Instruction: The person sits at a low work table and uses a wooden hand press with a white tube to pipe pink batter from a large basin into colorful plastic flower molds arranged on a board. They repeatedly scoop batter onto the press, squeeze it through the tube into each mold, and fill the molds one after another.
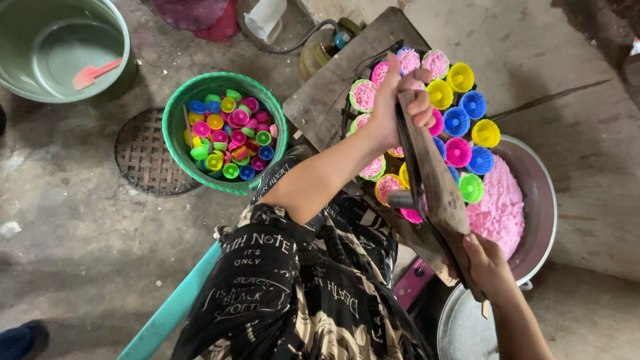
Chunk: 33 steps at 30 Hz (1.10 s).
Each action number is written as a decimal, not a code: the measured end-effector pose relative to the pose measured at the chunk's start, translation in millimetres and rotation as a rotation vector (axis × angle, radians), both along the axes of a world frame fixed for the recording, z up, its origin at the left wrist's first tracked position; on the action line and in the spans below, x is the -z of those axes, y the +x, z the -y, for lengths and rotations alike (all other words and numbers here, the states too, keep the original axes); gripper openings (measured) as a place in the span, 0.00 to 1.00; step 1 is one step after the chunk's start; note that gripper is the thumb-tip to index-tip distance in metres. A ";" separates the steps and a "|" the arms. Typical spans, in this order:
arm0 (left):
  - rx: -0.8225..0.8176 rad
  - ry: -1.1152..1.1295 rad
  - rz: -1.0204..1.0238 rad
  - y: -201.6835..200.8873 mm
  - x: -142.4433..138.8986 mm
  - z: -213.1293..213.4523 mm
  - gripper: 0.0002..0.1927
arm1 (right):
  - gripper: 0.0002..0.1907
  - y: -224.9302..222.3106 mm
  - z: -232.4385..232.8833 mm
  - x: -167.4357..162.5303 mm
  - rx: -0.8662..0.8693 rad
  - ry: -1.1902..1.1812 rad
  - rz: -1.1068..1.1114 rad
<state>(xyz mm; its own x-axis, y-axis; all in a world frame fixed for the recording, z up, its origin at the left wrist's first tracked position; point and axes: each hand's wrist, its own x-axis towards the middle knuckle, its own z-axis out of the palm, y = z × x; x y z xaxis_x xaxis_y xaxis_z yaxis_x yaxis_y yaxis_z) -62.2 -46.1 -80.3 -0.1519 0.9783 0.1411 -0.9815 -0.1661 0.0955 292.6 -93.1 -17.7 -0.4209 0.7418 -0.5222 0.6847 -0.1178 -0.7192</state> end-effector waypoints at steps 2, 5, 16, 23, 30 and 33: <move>-0.003 0.009 0.004 -7.8 -6.2 3.3 0.40 | 0.24 -3.9 1.8 4.3 -0.034 0.045 -0.002; -0.023 0.003 -0.009 -23.1 -16.1 -0.1 0.41 | 0.23 -17.0 -4.1 6.3 -0.060 0.109 0.024; 0.013 -0.001 0.020 -4.4 -8.2 3.4 0.39 | 0.21 -9.7 12.0 5.6 0.015 0.111 0.031; 0.005 0.185 -0.108 -50.1 -19.1 -5.2 0.44 | 0.20 -55.4 16.0 24.5 -0.104 0.227 -0.241; 0.131 0.375 -1.119 -56.5 -45.9 39.9 0.47 | 0.20 -69.9 18.0 19.7 0.172 0.119 -0.435; -0.510 0.384 -2.386 2.7 -49.1 48.5 0.32 | 0.17 -81.2 17.8 7.9 0.118 0.288 -0.284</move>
